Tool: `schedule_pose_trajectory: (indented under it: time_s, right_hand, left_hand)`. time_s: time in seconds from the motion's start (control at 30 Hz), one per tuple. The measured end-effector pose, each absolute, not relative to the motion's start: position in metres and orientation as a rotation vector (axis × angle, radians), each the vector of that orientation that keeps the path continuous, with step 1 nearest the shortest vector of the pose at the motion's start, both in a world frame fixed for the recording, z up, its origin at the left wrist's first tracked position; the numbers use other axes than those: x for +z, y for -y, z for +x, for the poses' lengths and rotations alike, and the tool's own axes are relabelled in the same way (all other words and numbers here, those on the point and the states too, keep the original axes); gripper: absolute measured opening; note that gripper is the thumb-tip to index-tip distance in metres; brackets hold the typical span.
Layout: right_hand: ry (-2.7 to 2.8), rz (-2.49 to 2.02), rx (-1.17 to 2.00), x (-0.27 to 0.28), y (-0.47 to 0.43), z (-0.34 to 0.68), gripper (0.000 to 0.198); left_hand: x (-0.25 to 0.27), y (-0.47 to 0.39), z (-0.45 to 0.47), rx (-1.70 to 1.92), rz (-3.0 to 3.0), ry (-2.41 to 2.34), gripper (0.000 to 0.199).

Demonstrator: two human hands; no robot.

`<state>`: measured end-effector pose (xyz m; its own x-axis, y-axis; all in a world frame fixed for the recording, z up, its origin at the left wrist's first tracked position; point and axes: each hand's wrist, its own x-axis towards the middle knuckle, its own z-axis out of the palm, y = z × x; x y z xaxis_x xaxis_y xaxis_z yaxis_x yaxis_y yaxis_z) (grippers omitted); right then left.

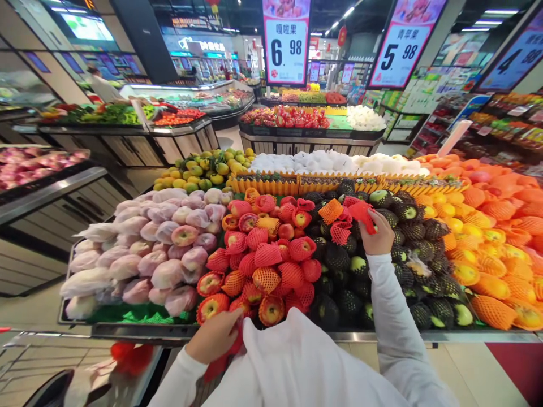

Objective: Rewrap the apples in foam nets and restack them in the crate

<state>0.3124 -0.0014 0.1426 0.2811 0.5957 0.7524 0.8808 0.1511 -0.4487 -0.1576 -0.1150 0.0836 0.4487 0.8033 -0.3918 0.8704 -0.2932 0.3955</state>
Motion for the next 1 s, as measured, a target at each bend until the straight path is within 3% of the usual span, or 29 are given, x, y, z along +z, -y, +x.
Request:
schedule_pose_trajectory:
  time_s: [0.17,0.3,0.4,0.53,0.8,0.9,1.0]
  right_hand:
    - [1.217,-1.293,0.103,0.160,0.040,0.261,0.041]
    - [1.323,-1.071,0.626,0.157,0.069,0.208,0.035]
    - [1.573,-0.965,0.826,0.146,0.079,0.177,0.019]
    - [1.749,-0.902,0.780,0.133,0.079,0.163,0.005]
    - [1.714,-1.139,0.516,0.119,0.065,0.180,0.022]
    - [1.633,-1.294,0.721,0.104,0.066,0.174,0.017]
    - [1.493,-1.200,1.299,0.089,0.072,0.160,0.022]
  left_hand:
    - [0.138,0.083,-0.095,0.431,2.207,-1.205,0.035]
    - [0.127,0.082,-0.052,0.875,2.109,-1.200,0.036]
    - [0.112,0.086,-0.037,1.058,2.097,-1.109,0.034]
    - [0.098,0.091,-0.039,1.150,2.099,-1.108,0.024]
    - [0.099,0.103,-0.046,1.275,2.115,-1.228,0.019]
    - [0.101,0.105,-0.044,1.323,2.188,-1.116,0.018]
    - [0.097,0.106,-0.043,1.289,2.248,-1.001,0.018]
